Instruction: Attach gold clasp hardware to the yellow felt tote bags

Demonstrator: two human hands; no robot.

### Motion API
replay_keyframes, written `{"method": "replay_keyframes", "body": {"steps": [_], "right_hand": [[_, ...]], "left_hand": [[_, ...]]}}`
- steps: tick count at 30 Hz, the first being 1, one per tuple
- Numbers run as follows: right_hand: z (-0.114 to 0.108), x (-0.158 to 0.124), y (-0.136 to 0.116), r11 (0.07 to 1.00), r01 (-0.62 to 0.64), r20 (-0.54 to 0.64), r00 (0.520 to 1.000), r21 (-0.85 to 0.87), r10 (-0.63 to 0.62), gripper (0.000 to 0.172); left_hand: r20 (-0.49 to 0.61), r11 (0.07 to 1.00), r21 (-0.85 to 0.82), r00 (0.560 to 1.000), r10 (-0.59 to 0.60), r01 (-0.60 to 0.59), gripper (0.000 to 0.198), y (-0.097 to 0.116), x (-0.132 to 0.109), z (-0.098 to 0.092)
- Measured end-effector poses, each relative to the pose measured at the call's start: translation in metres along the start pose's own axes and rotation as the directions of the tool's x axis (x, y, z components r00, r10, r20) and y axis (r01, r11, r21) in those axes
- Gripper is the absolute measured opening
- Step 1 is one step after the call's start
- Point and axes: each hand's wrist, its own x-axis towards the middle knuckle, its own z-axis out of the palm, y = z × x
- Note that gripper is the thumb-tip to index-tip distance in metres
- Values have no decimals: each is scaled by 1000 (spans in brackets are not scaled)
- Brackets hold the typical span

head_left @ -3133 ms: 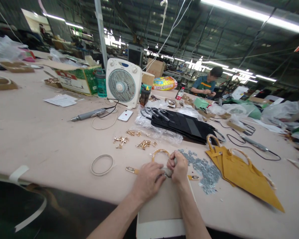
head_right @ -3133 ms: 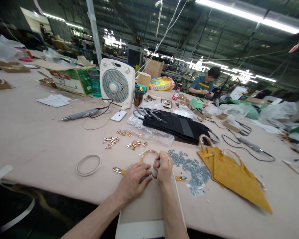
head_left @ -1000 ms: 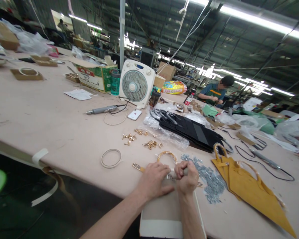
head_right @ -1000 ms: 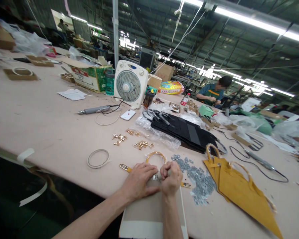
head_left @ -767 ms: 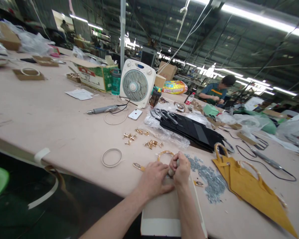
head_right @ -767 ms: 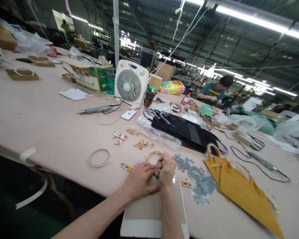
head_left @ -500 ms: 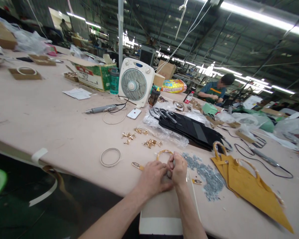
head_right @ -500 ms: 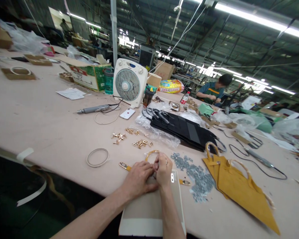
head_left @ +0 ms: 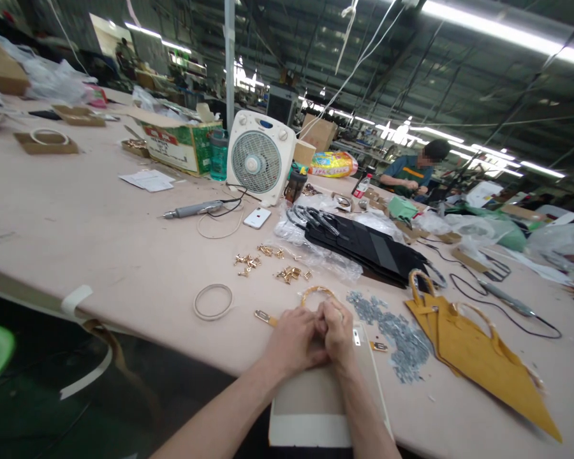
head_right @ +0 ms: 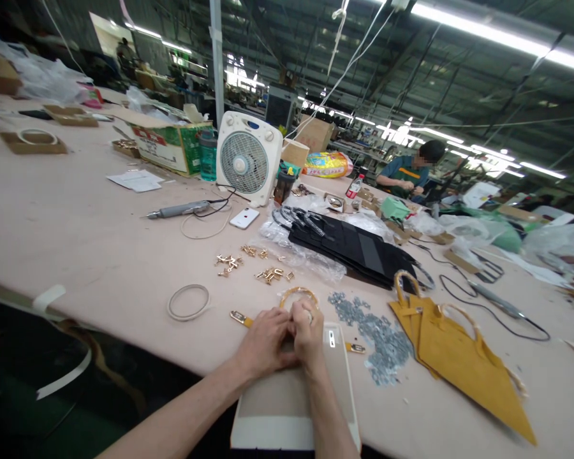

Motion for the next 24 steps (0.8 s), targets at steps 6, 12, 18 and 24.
{"method": "replay_keyframes", "body": {"steps": [6,12,18,24], "right_hand": [[-6,2,-1,998,14,-26,1000,60,-12,44],[-1,-3,11,999,-28,-4,1000,-36,28,48],[-7,-9,23,991,-100,-95,990,90,108,42],[-11,-4,-2,957,-67,-312,937,282,157,31]], "left_hand": [[3,1000,-4,1000,31,-31,46,-2,-1,0],[-3,1000,-27,1000,-9,9,37,-2,0,1],[-45,984,-174,998,31,-39,59,-19,-3,5],[-67,944,-328,998,19,-40,69,-48,-23,-17]]}}
